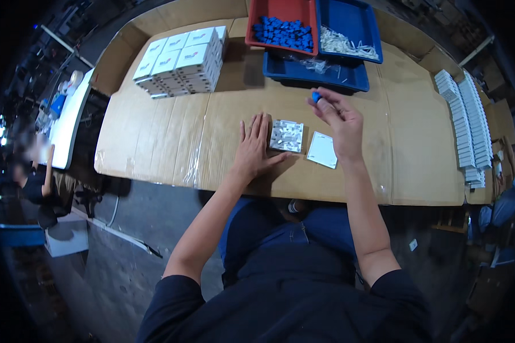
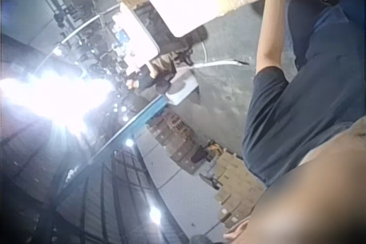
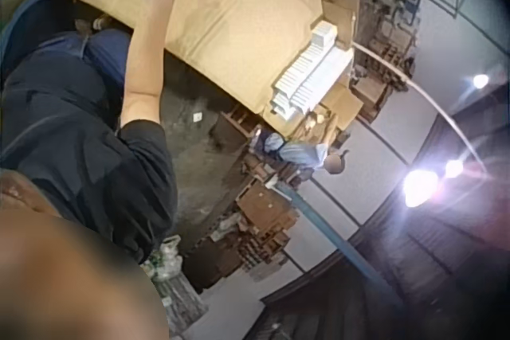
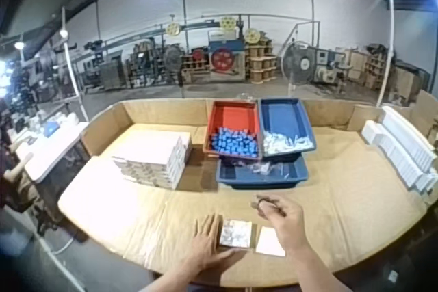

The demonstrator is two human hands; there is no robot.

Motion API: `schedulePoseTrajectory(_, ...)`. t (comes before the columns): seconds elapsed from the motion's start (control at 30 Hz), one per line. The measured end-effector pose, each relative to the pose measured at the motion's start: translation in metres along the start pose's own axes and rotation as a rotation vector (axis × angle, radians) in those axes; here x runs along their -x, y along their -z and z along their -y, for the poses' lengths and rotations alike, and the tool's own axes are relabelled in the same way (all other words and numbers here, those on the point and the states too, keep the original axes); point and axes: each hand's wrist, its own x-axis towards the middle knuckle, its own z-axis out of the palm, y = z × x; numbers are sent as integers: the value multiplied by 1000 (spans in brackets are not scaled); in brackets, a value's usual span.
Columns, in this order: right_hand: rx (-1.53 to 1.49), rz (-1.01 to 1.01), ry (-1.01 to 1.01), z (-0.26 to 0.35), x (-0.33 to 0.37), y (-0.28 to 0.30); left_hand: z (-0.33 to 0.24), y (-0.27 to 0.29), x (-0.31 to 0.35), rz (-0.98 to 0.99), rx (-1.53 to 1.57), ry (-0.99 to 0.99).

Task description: Assembling small electronic components into a white plastic housing and boxing them.

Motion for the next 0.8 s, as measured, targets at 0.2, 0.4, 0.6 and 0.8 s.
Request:
schedulePoseTrajectory(0.2,754,66,201,-92,13,21,-19,-4,13,-44,-51,216)
schedulePoseTrajectory(0.4,938,149,303,-102,-1,-1,-30,-9,16,-90,-28,262)
schedulePoseTrajectory(0.6,1017,290,315,-104,-12,-6,-27,-11,15,-72,-15,236)
schedulePoseTrajectory(0.8,1032,359,248,-104,-17,-8,-26,-8,14,-47,-7,235)
